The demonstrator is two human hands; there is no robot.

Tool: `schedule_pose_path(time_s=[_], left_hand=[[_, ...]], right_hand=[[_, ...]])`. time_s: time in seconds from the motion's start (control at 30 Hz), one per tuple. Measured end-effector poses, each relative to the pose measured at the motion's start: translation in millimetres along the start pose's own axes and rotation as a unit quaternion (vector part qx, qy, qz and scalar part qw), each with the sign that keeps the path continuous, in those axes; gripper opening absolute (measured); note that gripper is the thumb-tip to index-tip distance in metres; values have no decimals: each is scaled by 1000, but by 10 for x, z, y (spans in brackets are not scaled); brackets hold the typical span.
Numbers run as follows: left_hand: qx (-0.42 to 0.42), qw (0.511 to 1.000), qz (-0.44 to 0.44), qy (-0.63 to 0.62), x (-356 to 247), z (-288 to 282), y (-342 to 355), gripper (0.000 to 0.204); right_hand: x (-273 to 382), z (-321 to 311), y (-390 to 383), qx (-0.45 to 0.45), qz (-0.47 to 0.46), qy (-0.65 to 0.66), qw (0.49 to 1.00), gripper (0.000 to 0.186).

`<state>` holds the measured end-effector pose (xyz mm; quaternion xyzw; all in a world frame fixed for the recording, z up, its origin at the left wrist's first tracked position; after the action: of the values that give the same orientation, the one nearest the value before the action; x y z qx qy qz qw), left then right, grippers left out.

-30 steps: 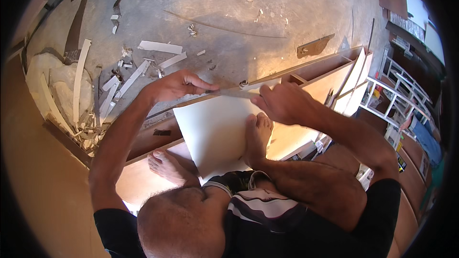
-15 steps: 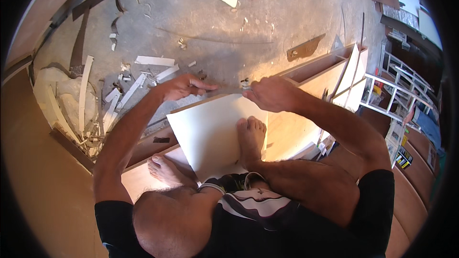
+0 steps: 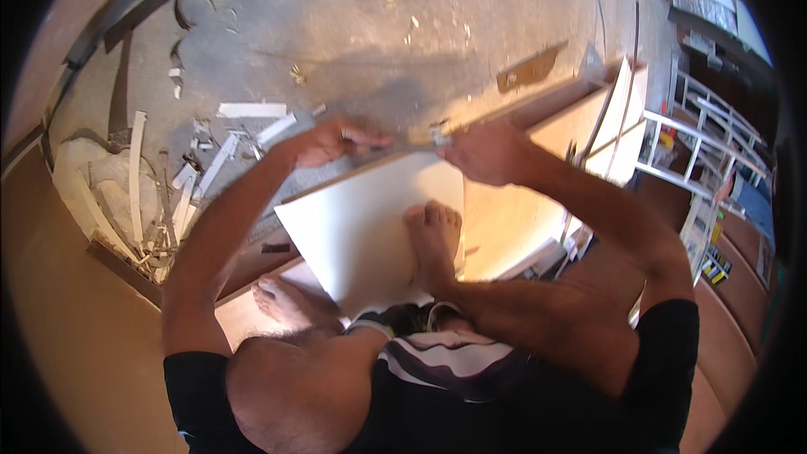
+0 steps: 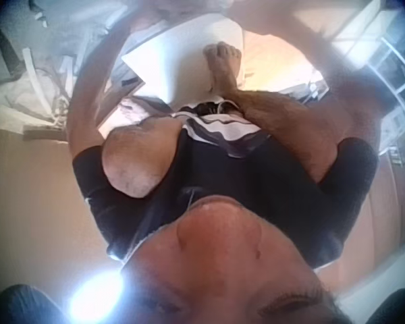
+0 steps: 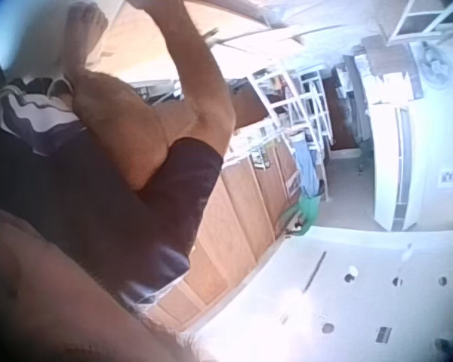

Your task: The person uses a metal hand plane to shave the edges of a white rectangular board. They repeatedly pull the plane along the board's edge, creating wood shavings, and occasionally flip the board to work on different sides.

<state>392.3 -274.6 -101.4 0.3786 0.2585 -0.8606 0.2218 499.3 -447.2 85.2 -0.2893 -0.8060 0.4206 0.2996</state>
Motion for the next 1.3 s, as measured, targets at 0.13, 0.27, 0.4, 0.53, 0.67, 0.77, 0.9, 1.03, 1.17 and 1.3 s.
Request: schedule_pose_path(time_s=[0.13,0.27,0.4,0.53,0.67,0.77,0.9,1.03,1.17,1.3], left_hand=[[-17,995,-55,87,-407,205,-41,43],[13,996,-30,84,-620,343,-24,42],[-4,992,-50,119,-659,349,95,44],[-7,986,-91,139,-590,259,185,48],[-33,995,19,92,-526,325,156,48],[-15,992,-49,118,-603,359,238,44],[-17,995,-19,99,-379,248,239,41],[-40,991,20,123,-335,206,216,41],[-26,983,-63,173,-672,377,318,41],[-39,989,-17,141,-439,310,297,42]], right_hand=[[-59,6,-280,-22,-3,-10,1000,53],[85,-302,-560,-8,11,33,999,48],[-86,-205,-518,-55,-19,18,998,48],[-223,-172,-310,-17,7,19,1000,52],[-196,-167,-456,-49,-35,3,998,50],[-294,-117,-429,-12,-3,-4,1000,49],[-274,12,-270,4,-49,-15,999,49],[-270,-63,-261,31,5,-6,999,51],[-334,-116,-466,1,-38,-74,997,42],[-346,-6,-259,29,-49,-74,996,43]])
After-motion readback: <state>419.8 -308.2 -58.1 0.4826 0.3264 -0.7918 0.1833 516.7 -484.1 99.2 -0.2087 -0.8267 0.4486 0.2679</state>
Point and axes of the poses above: each hand's wrist, its own y-axis towards the middle knuckle, its own z-axis out of the palm, x = y × z, the point moved 6 cm from there along y, towards the middle knuckle, and after that the axes turned 3 degrees about y, right-handed, at the moved point
